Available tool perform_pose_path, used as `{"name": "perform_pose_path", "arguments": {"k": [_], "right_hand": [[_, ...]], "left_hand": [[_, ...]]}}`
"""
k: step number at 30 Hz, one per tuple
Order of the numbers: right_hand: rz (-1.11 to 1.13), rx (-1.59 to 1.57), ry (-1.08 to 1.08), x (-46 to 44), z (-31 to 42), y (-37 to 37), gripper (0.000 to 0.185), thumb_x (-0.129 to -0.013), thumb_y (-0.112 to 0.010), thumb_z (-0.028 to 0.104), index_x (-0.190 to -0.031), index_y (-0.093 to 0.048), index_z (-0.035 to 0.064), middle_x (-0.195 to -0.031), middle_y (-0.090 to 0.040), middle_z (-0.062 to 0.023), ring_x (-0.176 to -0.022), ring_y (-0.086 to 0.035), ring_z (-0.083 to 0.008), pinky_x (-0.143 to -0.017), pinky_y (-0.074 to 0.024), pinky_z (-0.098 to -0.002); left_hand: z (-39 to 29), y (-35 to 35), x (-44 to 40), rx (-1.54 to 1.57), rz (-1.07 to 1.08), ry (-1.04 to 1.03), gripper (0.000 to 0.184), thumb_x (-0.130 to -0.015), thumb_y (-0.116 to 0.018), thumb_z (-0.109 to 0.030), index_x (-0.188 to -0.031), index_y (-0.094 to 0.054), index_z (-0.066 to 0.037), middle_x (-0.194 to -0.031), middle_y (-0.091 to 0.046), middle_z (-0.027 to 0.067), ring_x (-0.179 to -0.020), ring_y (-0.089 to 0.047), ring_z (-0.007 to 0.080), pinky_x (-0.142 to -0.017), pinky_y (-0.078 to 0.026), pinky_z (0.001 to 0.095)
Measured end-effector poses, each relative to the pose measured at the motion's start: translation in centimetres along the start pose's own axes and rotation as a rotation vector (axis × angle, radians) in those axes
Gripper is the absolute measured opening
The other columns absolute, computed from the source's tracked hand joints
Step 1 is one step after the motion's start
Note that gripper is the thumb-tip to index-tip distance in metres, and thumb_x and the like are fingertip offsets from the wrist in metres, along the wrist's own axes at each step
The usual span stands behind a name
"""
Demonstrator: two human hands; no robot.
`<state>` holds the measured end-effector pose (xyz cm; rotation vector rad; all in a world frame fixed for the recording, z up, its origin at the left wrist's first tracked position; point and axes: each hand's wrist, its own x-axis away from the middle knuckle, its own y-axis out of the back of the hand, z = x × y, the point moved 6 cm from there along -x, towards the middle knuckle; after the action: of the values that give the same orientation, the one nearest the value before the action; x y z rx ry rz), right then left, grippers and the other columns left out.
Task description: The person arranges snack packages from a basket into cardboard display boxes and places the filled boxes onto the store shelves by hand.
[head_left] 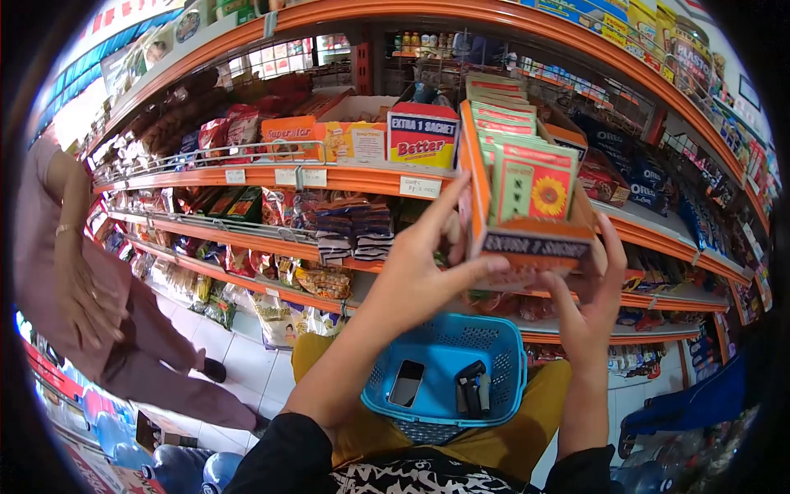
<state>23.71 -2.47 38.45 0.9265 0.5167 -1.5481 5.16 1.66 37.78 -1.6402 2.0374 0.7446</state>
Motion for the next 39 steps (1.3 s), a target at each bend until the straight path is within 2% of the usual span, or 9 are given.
{"name": "perform_pose_path", "arguments": {"k": [2,6,11,15,22,24,29,33,39], "right_hand": [[-0.032,0.019,0.004,-1.1,-1.0,-0.5,0.068,-0.078,-0.065,0.000,-0.135,-0.028,0.0031,-0.126,-0.047,-0.0185,-0.110,-0.053,-0.0266,-0.084,-0.0516,-0.0347],[-0.054,0.023,0.031,-3.3,-3.0,-1.8,0.065,-0.078,-0.066,0.002,-0.133,-0.032,0.0028,-0.123,-0.051,-0.0187,-0.111,-0.053,-0.0251,-0.084,-0.0509,-0.0350],[-0.146,0.336,0.154,-6.0,-5.0,-1.8,0.056,-0.079,-0.069,0.021,-0.124,-0.042,0.0030,-0.112,-0.058,-0.0159,-0.101,-0.058,-0.0293,-0.080,-0.0488,-0.0354],[-0.214,0.614,0.295,-7.1,-6.8,-2.1,0.048,-0.074,-0.071,0.025,-0.111,-0.052,0.0022,-0.098,-0.060,-0.0127,-0.083,-0.056,-0.0295,-0.069,-0.0473,-0.0371],[-0.259,0.900,0.323,-8.4,-9.6,-2.8,0.039,-0.074,-0.069,0.036,-0.096,-0.057,0.0060,-0.084,-0.058,-0.0054,-0.078,-0.054,-0.0217,-0.068,-0.0366,-0.0351],[-0.274,0.898,0.311,-8.8,-11.0,-2.6,0.038,-0.073,-0.069,0.037,-0.092,-0.057,0.0060,-0.081,-0.056,-0.0048,-0.074,-0.053,-0.0210,-0.070,-0.0354,-0.0361],[-0.251,0.726,0.303,-9.0,-12.5,-2.7,0.035,-0.068,-0.074,0.036,-0.075,-0.057,0.0065,-0.061,-0.047,-0.0042,-0.054,-0.042,-0.0217,-0.049,-0.0302,-0.0321],[-0.247,0.740,0.249,-9.0,-12.7,-2.7,0.032,-0.066,-0.077,0.032,-0.069,-0.055,0.0100,-0.056,-0.040,-0.0002,-0.050,-0.038,-0.0192,-0.047,-0.0254,-0.0318],[-0.205,0.767,0.201,-9.0,-12.5,-2.6,0.029,-0.071,-0.074,0.027,-0.066,-0.049,0.0121,-0.056,-0.039,0.0007,-0.049,-0.041,-0.0164,-0.046,-0.0296,-0.0293]], "left_hand": [[0.9,0.6,-1.1,0.015,-0.088,0.006,0.077,-0.071,-0.076,-0.017,-0.136,-0.035,-0.003,-0.068,-0.039,-0.0007,-0.064,-0.041,0.0086,-0.063,-0.039,0.0227],[2.4,1.7,-3.3,-0.146,-0.190,-0.010,0.061,-0.073,-0.074,-0.013,-0.127,-0.046,-0.004,-0.076,-0.044,0.0008,-0.068,-0.045,0.0087,-0.063,-0.042,0.0238],[2.6,2.1,-6.2,-0.687,-0.304,-0.365,0.049,-0.074,-0.067,-0.037,-0.108,-0.055,-0.003,-0.096,-0.052,0.0134,-0.099,-0.047,0.0320,-0.088,-0.036,0.0407],[6.0,2.0,-7.9,-0.808,-0.303,-0.424,0.044,-0.076,-0.064,-0.038,-0.101,-0.056,-0.002,-0.099,-0.054,0.0139,-0.095,-0.048,0.0320,-0.087,-0.034,0.0417],[8.9,1.6,-8.1,-0.889,-0.442,-0.585,0.037,-0.078,-0.064,-0.038,-0.085,-0.057,-0.003,-0.082,-0.057,0.0112,-0.076,-0.050,0.0290,-0.075,-0.037,0.0392],[10.0,1.5,-7.9,-0.922,-0.513,-0.579,0.035,-0.079,-0.064,-0.037,-0.088,-0.057,-0.004,-0.081,-0.057,0.0102,-0.074,-0.050,0.0276,-0.071,-0.038,0.0380],[10.5,1.1,-8.0,-0.904,-0.562,-0.588,0.030,-0.082,-0.064,-0.034,-0.082,-0.054,-0.006,-0.075,-0.049,0.0045,-0.071,-0.044,0.0223,-0.066,-0.036,0.0339],[10.5,1.0,-7.9,-0.889,-0.592,-0.488,0.022,-0.073,-0.069,-0.023,-0.077,-0.054,-0.007,-0.074,-0.046,0.0027,-0.074,-0.043,0.0221,-0.068,-0.037,0.0349],[10.7,1.0,-7.5,-1.001,-0.485,-0.435,0.013,-0.078,-0.062,-0.014,-0.079,-0.052,-0.005,-0.080,-0.040,0.0059,-0.078,-0.041,0.0219,-0.069,-0.035,0.0345]]}}
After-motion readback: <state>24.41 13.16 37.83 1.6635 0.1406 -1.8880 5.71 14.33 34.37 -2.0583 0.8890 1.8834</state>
